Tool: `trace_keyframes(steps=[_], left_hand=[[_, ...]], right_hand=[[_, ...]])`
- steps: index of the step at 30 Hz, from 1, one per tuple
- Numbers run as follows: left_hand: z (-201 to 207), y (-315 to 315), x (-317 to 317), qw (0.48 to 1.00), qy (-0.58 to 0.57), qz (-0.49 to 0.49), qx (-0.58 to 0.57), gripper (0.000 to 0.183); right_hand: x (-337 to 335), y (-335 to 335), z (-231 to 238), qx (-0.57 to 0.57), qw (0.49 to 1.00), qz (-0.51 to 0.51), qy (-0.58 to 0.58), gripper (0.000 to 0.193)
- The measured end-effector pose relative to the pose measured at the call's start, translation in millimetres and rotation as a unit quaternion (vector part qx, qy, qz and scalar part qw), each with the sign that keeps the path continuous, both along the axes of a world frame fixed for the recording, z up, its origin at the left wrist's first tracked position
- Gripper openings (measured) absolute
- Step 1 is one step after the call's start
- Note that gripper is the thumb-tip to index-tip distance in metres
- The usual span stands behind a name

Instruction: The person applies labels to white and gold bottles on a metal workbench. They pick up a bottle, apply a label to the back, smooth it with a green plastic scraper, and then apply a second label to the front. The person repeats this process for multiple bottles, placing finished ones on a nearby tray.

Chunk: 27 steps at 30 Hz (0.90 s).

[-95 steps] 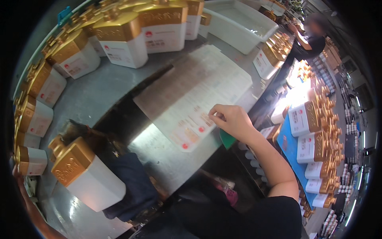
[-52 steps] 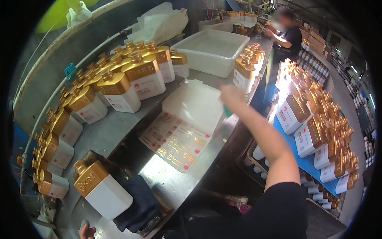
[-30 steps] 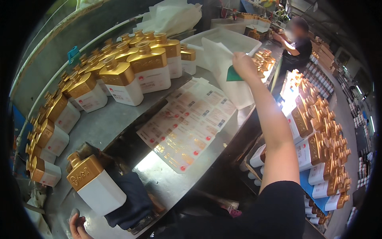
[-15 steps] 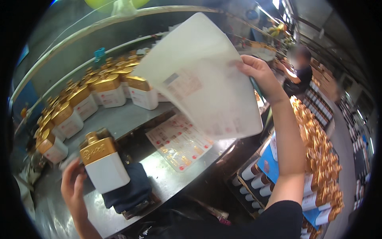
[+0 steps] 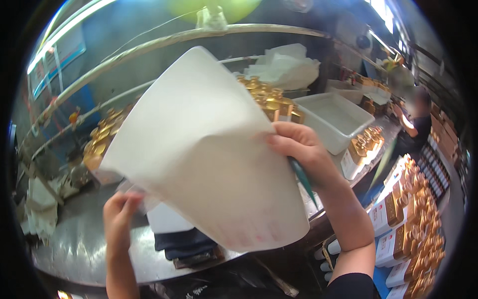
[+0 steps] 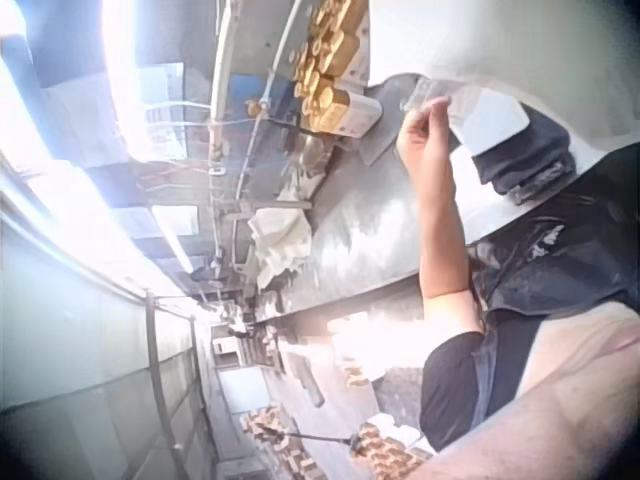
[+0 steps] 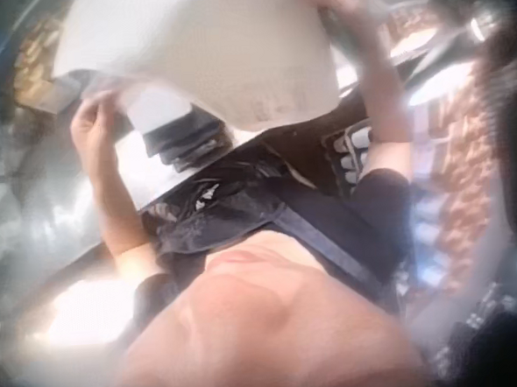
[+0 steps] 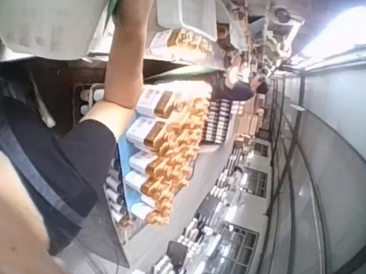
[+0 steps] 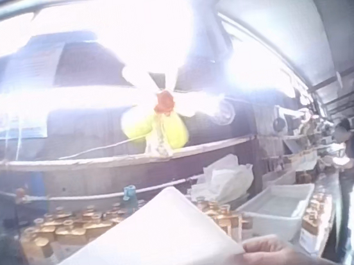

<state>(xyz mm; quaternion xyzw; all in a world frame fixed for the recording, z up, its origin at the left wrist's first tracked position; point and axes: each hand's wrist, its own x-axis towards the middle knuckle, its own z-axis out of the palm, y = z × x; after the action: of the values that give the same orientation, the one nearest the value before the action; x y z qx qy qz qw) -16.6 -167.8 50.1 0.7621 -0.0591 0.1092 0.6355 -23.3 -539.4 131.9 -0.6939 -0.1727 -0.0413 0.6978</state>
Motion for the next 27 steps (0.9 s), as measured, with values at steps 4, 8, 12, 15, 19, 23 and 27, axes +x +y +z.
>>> trace_keyframes(steps=[4, 8, 12, 15, 19, 23, 27], left_hand=[[12.4, 76.5, -37.5, 0.99, -0.024, 0.022, -0.135, 0.053], [29.7, 96.2, -41.7, 0.999, -0.024, 0.042, 0.009, 0.035], [39.8, 100.0, -34.3, 0.961, -0.067, 0.063, 0.259, 0.021], [40.6, 106.6, -31.8, 0.872, -0.207, 0.08, 0.437, 0.015], [50.8, 55.9, -23.4, 0.984, -0.021, 0.011, 0.174, 0.027], [52.1, 6.0, -10.3, 0.951, -0.165, -0.008, 0.26, 0.01], [42.9, -6.3, -20.7, 0.852, -0.388, -0.007, 0.353, 0.024]], right_hand=[[38.1, 2.8, -13.3, -0.128, 0.982, 0.135, 0.018, 0.027], [100.9, 15.0, -28.2, -0.199, 0.949, 0.245, 0.023, 0.021], [274.4, -139.1, 21.9, 0.049, 0.963, -0.207, 0.165, 0.028], [291.5, -151.3, 57.3, 0.218, 0.946, -0.225, 0.086, 0.027], [199.5, -37.2, 40.1, 0.047, 0.997, -0.066, 0.014, 0.035], [113.1, 49.5, -17.2, -0.135, 0.965, 0.208, 0.087, 0.041], [38.5, 104.0, -61.7, -0.09, 0.858, 0.465, 0.198, 0.07]])
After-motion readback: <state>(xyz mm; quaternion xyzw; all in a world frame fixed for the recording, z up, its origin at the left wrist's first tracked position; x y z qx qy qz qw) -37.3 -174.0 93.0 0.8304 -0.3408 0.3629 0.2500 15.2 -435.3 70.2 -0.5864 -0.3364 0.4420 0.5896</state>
